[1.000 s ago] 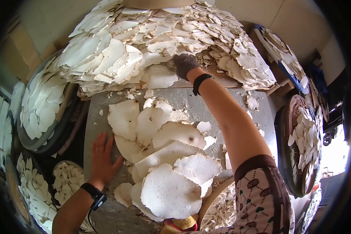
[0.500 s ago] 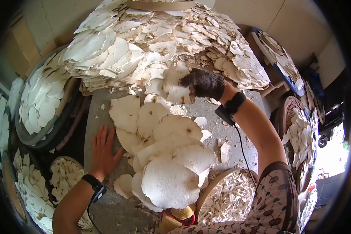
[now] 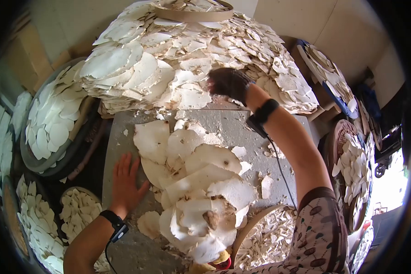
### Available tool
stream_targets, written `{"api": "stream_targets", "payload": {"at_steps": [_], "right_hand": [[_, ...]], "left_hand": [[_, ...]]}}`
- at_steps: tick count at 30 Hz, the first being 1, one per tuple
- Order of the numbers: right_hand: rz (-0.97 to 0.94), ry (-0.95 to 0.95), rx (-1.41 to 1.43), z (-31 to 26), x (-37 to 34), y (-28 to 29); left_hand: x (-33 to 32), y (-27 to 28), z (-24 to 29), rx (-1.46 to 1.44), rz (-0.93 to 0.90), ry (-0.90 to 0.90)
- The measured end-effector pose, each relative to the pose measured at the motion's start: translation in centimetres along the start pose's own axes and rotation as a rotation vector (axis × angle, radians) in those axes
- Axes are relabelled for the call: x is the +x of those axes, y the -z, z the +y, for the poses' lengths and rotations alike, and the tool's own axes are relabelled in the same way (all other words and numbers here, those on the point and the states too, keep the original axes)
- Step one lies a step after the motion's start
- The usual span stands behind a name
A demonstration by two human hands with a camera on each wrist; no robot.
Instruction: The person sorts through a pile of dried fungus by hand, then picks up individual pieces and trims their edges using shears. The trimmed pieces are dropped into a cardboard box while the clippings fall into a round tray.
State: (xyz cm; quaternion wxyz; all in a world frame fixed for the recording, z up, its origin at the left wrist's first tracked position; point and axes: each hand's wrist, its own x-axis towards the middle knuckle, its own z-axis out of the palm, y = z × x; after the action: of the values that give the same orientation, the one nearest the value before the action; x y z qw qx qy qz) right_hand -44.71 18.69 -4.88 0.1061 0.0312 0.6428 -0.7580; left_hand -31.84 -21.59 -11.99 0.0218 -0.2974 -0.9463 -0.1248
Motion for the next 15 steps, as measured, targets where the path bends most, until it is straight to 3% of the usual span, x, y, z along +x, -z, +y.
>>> {"api": "stream_targets", "payload": {"at_steps": [4, 9, 10, 12, 15], "right_hand": [[0.480, -0.038, 0.247, 0.9, 8.3, 3.5], [0.530, 0.241, 0.122, 2.9, 16.0, 5.6], [0.623, 0.050, 0.370, 2.5, 16.6, 5.6], [0.833, 0.058, 0.105, 1.0, 15.3, 3.0], [0.834, 0.024, -0.080, 1.3, 16.7, 3.6]], "left_hand": [[0.2, 0.2, 0.0, 0.004, -0.017, 0.000], [0.4, 0.1, -0.2, 0.009, -0.049, 0.016], [0.4, 0.1, -0.2, 0.014, -0.050, 0.019], [0.4, 0.0, -0.2, 0.020, -0.066, 0.019], [0.5, 0.1, -0.2, 0.016, -0.080, 0.013]]}}
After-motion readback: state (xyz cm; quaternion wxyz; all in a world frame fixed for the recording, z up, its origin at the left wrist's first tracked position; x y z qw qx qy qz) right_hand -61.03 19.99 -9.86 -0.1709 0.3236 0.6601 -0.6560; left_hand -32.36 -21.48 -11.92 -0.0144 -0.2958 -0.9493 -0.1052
